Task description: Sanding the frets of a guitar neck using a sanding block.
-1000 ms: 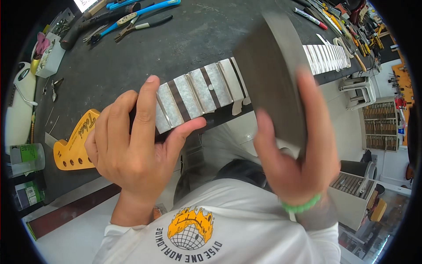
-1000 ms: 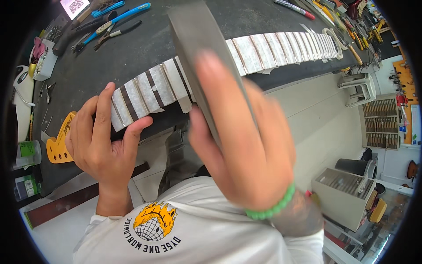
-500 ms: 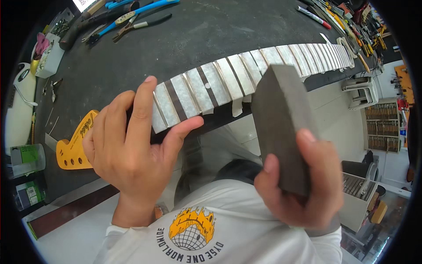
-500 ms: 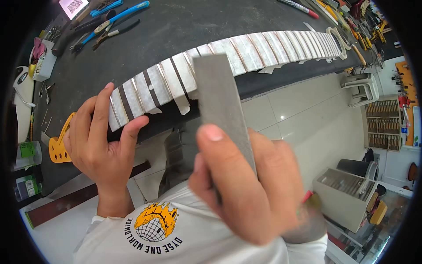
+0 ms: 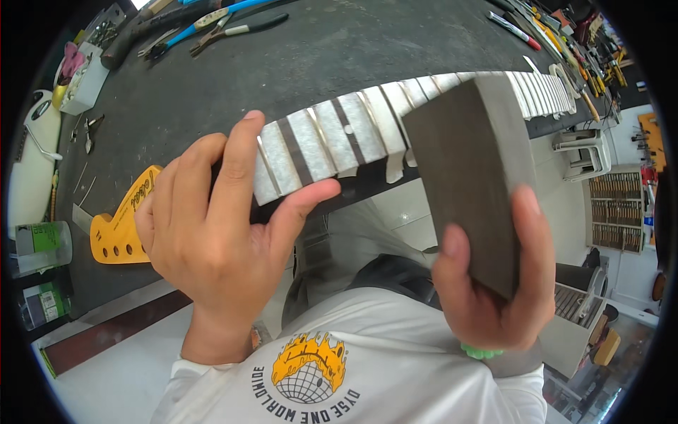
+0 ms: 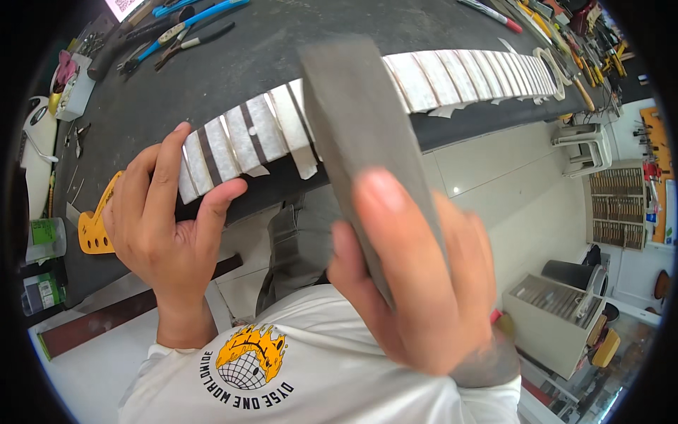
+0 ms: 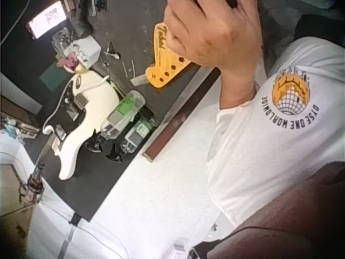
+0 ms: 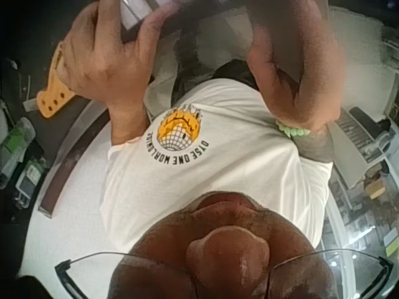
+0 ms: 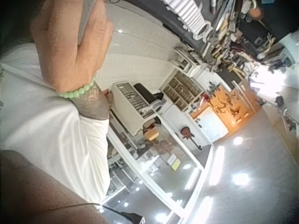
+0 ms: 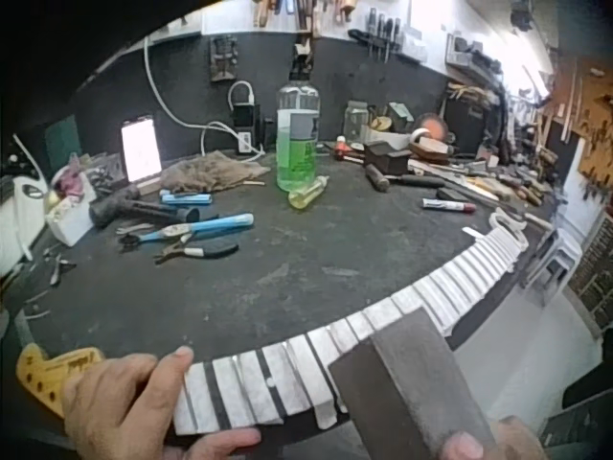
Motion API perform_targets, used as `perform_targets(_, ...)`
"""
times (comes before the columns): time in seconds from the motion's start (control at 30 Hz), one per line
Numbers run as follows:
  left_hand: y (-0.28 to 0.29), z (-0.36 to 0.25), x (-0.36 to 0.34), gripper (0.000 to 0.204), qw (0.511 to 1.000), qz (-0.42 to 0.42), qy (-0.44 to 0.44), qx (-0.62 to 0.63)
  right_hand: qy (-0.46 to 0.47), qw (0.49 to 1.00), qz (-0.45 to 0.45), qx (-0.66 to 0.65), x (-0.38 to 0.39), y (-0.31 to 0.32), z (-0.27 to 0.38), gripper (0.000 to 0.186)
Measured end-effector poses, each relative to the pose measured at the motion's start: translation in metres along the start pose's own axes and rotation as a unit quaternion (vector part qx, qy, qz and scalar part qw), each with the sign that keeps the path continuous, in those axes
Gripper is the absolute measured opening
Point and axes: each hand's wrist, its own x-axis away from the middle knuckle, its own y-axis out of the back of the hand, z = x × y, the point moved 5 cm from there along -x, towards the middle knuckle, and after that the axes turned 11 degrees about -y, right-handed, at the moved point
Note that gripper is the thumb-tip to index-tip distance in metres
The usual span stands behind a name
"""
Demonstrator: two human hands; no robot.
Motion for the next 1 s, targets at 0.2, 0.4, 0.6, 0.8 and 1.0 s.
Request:
perform_targets(0.2,-0.001,-0.002,0.001,0.067,1.000,-0.007,-0.007,0.002,-0.030,0.999,-0.041,-0.015,-0.061,-0.024,-0.004,0.060)
perform_targets(0.4,-0.002,0.006,0.005,0.067,1.000,-0.002,0.011,0.004,-0.013,0.999,-0.041,-0.023,-0.073,-0.031,-0.002,0.060)
perform_targets(0.6,-0.001,-0.003,-0.003,0.068,1.000,-0.013,-0.022,0.007,-0.011,0.985,-0.162,-0.064,0.019,-0.003,-0.013,0.060)
perform_targets(0.8,-0.005,0.005,0.004,0.068,1.000,0.022,0.014,0.009,0.014,0.999,-0.033,0.020,-0.067,-0.037,-0.001,0.061)
perform_targets(1.0,-0.004,0.006,0.008,0.070,1.000,-0.003,0.003,0.009,0.000,0.999,-0.021,-0.030,-0.034,-0.023,0.001,0.062)
